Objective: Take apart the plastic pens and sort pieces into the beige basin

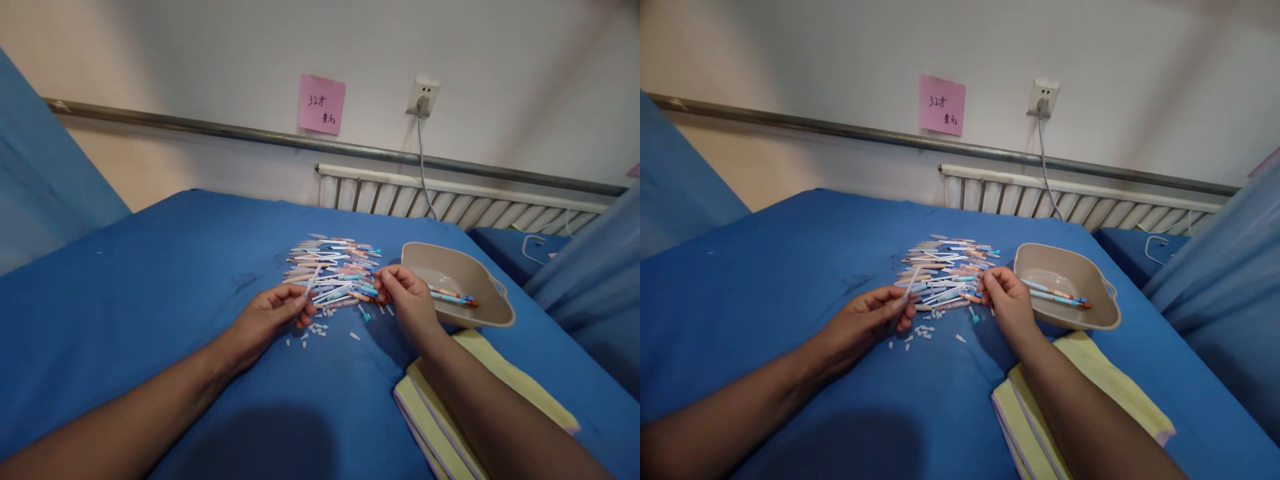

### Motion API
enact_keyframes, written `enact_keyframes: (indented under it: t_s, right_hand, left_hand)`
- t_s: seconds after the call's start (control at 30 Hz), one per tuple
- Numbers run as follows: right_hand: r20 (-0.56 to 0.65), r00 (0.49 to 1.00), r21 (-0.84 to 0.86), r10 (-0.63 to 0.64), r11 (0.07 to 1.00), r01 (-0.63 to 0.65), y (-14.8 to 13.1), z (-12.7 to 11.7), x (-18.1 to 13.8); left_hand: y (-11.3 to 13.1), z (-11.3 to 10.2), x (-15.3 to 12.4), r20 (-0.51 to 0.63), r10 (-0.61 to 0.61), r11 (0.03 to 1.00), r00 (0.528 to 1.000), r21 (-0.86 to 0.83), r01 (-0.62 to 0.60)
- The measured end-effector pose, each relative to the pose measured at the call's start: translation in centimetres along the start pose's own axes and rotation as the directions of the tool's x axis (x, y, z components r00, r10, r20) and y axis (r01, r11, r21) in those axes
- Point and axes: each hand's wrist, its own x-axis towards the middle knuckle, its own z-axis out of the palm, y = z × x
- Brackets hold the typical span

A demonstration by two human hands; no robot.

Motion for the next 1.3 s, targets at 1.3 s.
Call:
enact_keyframes:
  t_s: [1.3]
  right_hand:
    - [0.573, 0.802, -0.809, 0.170, 0.272, 0.521, 1.1, 1.2, -1.4]
  left_hand:
    - [-0.9, -1.1, 1.0, 0.027, -0.063, 0.998, 0.998, -0.006, 0.063]
